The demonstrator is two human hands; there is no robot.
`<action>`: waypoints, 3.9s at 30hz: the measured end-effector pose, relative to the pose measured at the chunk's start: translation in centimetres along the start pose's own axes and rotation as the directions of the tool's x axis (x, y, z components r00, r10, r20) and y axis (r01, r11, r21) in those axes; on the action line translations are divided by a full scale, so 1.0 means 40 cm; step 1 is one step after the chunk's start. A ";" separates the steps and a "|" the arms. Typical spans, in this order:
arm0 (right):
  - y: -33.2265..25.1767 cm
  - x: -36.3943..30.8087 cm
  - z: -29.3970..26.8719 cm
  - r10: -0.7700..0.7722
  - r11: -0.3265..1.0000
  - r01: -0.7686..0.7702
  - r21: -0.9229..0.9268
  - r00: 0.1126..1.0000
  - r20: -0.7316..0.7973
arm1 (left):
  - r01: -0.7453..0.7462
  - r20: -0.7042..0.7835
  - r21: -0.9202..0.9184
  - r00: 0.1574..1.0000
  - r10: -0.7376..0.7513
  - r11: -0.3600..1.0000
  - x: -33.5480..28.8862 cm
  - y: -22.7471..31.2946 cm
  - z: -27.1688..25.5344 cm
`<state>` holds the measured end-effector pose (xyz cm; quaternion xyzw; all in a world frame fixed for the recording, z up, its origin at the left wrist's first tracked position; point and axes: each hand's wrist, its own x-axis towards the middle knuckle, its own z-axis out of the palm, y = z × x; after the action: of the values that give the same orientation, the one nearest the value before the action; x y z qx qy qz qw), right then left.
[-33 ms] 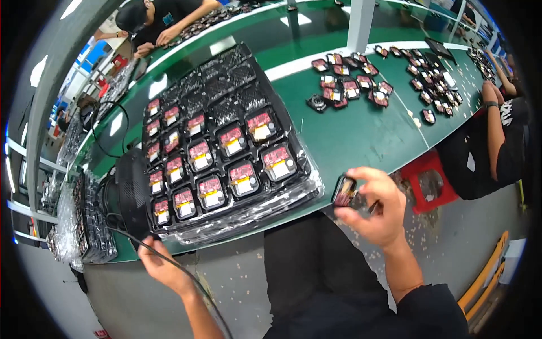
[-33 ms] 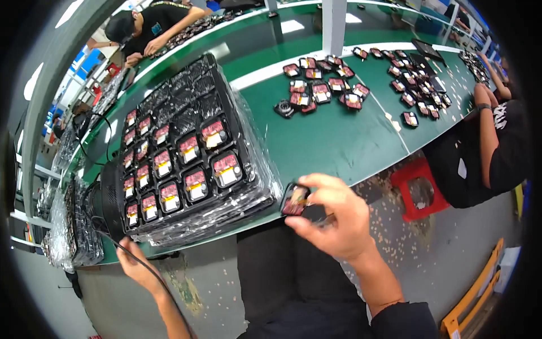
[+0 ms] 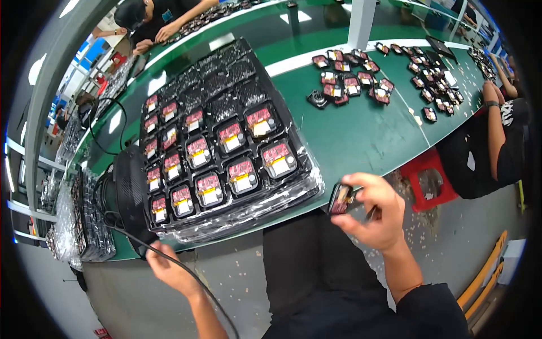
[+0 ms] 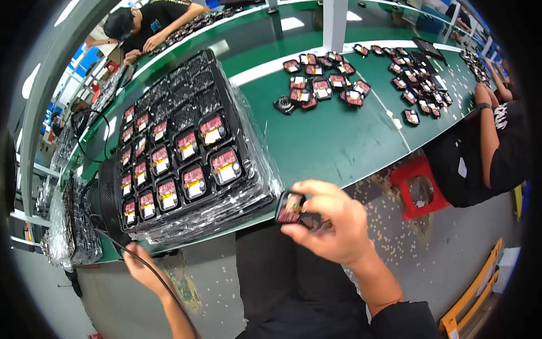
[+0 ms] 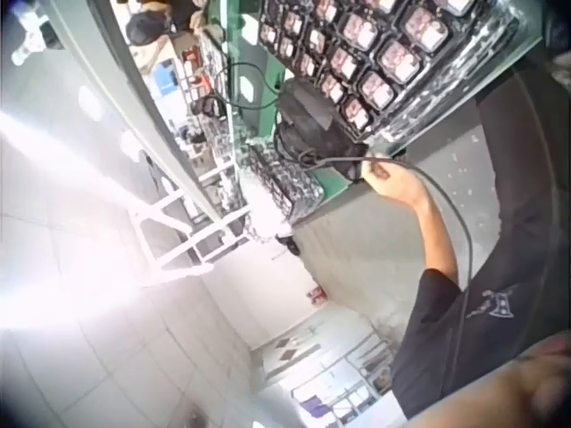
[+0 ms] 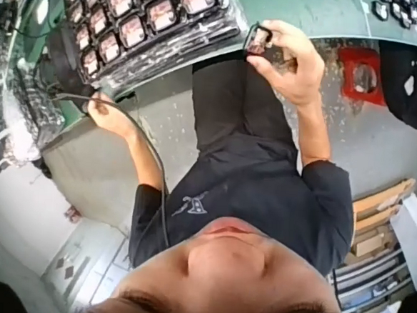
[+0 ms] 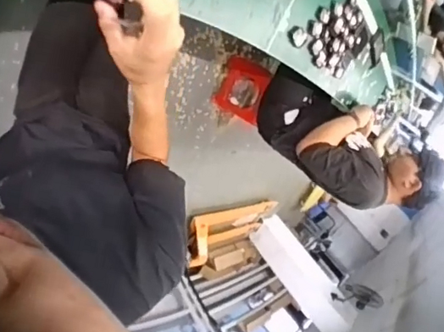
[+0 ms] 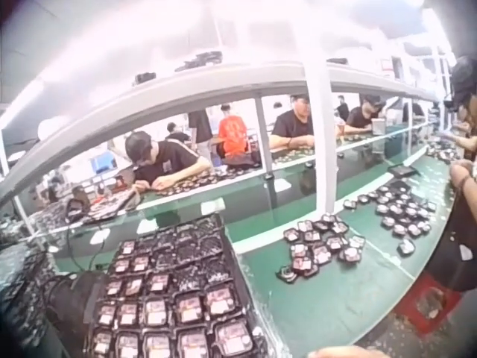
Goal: Assemble small electronic components at a factory workbench using tweezers and trays.
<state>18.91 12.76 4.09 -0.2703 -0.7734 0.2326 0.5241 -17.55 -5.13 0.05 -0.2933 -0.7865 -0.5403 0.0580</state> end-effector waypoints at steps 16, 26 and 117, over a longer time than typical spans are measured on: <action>-0.034 -0.109 0.071 0.020 0.935 -0.206 0.290 0.845 0.535 | 0.984 0.978 -0.060 0.026 0.205 0.166 -0.305 0.169 0.166; -0.060 -0.117 0.074 0.189 0.981 -0.147 -0.125 0.860 0.473 | 0.888 0.898 -0.424 0.438 -0.046 0.179 -0.335 0.196 0.174; -0.073 -0.129 0.096 0.095 0.981 -0.033 -0.193 0.943 0.319 | 0.731 0.818 -0.540 0.573 0.055 0.418 -0.326 0.234 0.155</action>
<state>16.40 6.87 1.11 -0.3008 -0.8584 0.2181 0.3537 -0.54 -2.56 -0.15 -0.2829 -0.4081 -0.6798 -0.5398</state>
